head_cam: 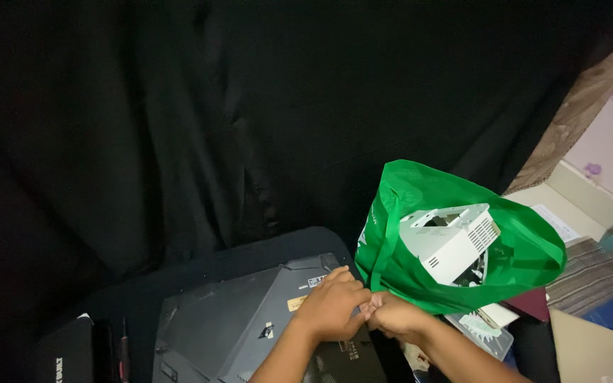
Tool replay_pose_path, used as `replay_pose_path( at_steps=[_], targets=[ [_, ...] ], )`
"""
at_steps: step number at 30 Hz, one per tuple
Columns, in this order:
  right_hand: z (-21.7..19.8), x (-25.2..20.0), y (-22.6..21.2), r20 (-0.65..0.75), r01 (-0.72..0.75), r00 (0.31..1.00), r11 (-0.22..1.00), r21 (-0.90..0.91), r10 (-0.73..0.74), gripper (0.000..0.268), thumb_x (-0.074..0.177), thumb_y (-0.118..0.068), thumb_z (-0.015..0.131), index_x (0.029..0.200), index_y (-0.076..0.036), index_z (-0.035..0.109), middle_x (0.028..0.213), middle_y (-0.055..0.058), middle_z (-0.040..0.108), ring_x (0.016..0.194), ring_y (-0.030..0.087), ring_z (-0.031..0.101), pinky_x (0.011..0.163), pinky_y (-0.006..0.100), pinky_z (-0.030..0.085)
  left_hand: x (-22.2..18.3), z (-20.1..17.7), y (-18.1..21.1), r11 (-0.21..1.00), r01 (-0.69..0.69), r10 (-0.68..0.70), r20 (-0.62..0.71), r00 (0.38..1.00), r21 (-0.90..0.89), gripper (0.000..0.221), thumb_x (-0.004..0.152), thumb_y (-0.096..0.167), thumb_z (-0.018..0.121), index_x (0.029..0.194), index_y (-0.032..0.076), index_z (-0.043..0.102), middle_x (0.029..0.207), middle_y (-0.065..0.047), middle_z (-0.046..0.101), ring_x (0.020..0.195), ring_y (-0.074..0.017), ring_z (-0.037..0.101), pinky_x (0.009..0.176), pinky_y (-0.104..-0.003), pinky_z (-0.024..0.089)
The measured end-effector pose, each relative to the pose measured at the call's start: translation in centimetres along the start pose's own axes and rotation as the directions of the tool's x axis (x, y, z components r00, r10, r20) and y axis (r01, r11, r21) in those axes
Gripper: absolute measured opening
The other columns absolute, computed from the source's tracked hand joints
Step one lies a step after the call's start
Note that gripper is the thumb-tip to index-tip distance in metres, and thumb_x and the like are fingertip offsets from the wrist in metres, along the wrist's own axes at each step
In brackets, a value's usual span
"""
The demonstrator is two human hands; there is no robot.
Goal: Disassembling a laptop by removing screws from the back panel and prying the cover off
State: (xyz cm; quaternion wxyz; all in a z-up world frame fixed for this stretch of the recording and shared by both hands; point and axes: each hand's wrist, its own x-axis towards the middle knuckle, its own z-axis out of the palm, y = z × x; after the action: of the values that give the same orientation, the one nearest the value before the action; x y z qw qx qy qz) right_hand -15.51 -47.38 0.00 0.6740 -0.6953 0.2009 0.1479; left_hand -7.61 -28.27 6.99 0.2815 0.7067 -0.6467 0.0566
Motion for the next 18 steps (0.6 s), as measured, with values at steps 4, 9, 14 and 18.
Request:
replay_pose_path(
  at_steps=[4, 9, 14, 18],
  targets=[
    [-0.2, 0.0, 0.3, -0.001, 0.008, 1.000, 1.000, 0.000, -0.008, 0.025, 0.072, 0.013, 0.061, 0.082, -0.010, 0.062, 0.057, -0.004, 0.046, 0.043, 0.007, 0.030, 0.036, 0.023, 0.017, 0.1, 0.2, -0.1, 1.000, -0.014, 0.014, -0.042, 0.999, 0.001, 0.027, 0.088, 0.030, 0.060, 0.088, 0.005, 0.067, 0.080, -0.013, 0.060, 0.088, -0.0364, 0.055, 0.103, -0.051, 0.042],
    [-0.4, 0.2, 0.8, -0.006, 0.014, 1.000, 1.000, 0.005, -0.014, 0.024, 0.073, 0.013, 0.062, 0.083, -0.009, 0.063, 0.056, -0.003, 0.045, 0.042, 0.007, 0.030, 0.035, 0.023, 0.019, 0.2, 0.1, 0.0, 1.000, 0.006, -0.007, -0.026, 1.000, -0.007, 0.029, 0.088, 0.030, 0.058, 0.080, 0.004, 0.066, 0.077, -0.013, 0.058, 0.086, -0.0356, 0.052, 0.083, -0.047, 0.046],
    [0.3, 0.1, 0.0, -0.013, -0.029, 0.999, 0.999, 0.024, 0.029, 0.023, 0.074, 0.013, 0.063, 0.086, -0.007, 0.065, 0.054, -0.003, 0.045, 0.041, 0.008, 0.031, 0.034, 0.023, 0.021, 0.8, 0.6, -0.7, 0.993, -0.117, 0.119, -0.061, 0.991, 0.036, 0.034, 0.100, 0.027, 0.051, 0.078, 0.005, 0.066, 0.072, -0.018, 0.059, 0.077, -0.0397, 0.052, 0.074, -0.052, 0.038],
    [0.1, -0.3, 0.4, -0.020, -0.063, 0.998, 0.997, 0.049, 0.064, 0.022, 0.075, 0.013, 0.064, 0.087, -0.006, 0.066, 0.054, -0.003, 0.044, 0.040, 0.008, 0.031, 0.034, 0.023, 0.022, 0.8, 2.2, -1.5, 0.997, 0.064, -0.063, -0.036, 0.997, 0.031, 0.028, 0.085, 0.037, 0.060, 0.073, 0.013, 0.067, 0.075, -0.012, 0.066, 0.086, -0.0342, 0.062, 0.110, -0.048, 0.045]
  ],
)
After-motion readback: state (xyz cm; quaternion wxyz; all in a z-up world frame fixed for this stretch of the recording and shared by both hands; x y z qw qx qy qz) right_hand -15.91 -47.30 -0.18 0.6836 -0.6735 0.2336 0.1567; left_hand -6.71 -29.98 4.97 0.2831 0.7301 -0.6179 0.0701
